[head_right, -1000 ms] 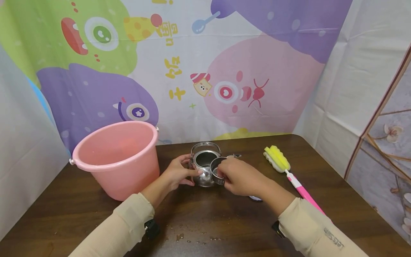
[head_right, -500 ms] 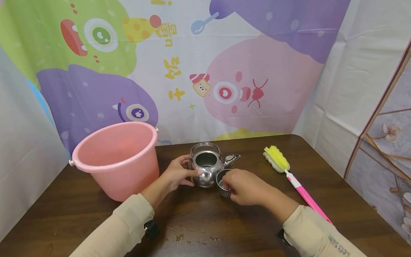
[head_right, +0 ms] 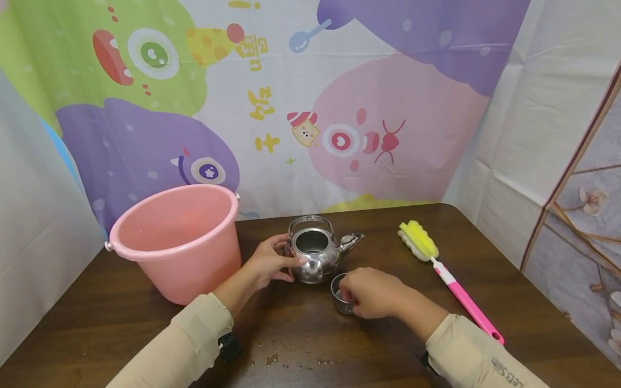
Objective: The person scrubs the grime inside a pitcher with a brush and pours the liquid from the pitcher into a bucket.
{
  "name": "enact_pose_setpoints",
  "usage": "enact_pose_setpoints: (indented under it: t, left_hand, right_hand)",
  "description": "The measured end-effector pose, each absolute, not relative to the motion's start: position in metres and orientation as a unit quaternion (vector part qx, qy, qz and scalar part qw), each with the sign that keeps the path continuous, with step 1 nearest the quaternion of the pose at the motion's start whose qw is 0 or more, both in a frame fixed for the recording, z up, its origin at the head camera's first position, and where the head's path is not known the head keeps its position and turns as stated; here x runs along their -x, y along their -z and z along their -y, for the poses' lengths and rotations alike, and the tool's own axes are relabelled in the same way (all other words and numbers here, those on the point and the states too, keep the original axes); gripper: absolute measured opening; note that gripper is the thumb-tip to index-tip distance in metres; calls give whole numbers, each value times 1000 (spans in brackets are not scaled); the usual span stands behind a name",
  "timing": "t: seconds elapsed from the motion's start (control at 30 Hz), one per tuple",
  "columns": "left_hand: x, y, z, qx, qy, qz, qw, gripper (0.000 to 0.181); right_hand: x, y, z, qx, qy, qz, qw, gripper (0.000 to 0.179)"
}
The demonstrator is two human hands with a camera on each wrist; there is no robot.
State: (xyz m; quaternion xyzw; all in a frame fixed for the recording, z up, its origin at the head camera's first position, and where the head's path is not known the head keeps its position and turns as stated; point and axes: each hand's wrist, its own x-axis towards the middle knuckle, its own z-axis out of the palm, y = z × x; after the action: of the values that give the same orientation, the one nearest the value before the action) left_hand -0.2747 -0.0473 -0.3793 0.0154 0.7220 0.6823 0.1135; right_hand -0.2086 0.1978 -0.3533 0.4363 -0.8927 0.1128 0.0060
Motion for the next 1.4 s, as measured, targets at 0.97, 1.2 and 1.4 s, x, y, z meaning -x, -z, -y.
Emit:
enact_pose_setpoints:
  t: [0.97, 1.2, 1.4]
  left_hand:
    - [274, 378, 47, -19, -683, -722, 111, 80]
    - [275, 380, 47, -19, -684, -721, 112, 80]
    - [276, 380, 48, -19, -683, -721, 113, 79]
  right_hand:
    - [200, 354, -244, -443, -123, 868, 187, 23]
    - [204, 357, -278, -409, -69, 882, 222, 30]
    - [207, 360, -306, -382, -31, 896, 226, 35]
